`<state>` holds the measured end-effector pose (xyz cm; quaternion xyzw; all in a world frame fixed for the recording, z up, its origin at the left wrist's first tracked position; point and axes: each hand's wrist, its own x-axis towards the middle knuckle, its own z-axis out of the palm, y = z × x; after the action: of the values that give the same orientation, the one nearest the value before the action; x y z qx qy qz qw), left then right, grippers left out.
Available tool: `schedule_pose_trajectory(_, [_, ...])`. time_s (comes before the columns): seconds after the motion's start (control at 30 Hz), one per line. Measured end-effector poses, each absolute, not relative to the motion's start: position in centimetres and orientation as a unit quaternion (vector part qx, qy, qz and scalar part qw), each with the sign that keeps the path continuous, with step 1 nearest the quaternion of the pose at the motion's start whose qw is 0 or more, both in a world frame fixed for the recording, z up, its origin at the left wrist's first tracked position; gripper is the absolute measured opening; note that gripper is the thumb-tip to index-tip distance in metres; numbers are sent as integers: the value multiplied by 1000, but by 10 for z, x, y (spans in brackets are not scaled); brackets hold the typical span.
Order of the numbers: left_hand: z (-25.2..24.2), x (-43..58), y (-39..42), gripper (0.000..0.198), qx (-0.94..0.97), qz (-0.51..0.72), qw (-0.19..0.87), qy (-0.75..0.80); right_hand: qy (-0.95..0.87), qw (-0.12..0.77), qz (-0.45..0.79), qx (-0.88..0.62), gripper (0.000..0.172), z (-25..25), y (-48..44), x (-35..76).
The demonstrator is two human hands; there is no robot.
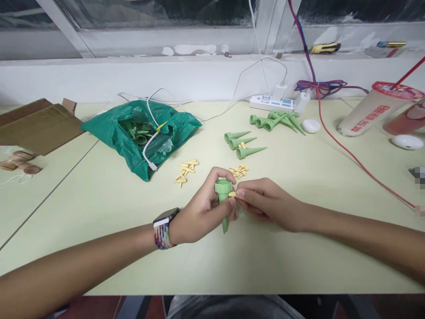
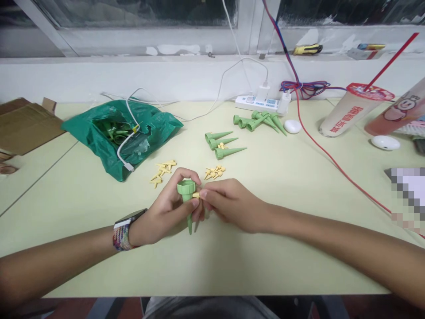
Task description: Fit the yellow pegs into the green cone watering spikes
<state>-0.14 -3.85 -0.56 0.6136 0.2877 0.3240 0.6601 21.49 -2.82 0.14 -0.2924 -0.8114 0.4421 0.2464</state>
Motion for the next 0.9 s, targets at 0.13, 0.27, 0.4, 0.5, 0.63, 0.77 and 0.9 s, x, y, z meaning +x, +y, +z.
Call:
schedule_pose_trajectory(0.13, [-8,0,-31,20,568,312,720,249,-920,294,66,-251,37,-8,-18,218])
schedule_pose_trajectory(0.27, [-9,1,-27,17,555,303,739,233,-925,301,6,-231,34,-8,-14,220])
schedule_pose_trajectory(0.4, [-8,0,-34,20,590,325,692,261,-821,289,399,-289,41,4,-23,213])
schedule_pose_trajectory(0.5, [-8,-1,-40,21,629,341,632,296,-688,239,604,-324,47,11,-28,209])
schedule_pose_trajectory(0.63, [-7,1,-37,22,605,346,658,284,-802,246,424,-342,41,6,-24,212])
schedule_pose_trajectory(0.77, [-7,2,-28,20,561,321,722,247,-927,268,24,-262,28,-6,-14,221])
schedule_pose_trajectory(0.9, [-5,1,-27,18,566,305,731,229,-933,286,26,-217,26,-7,-14,224])
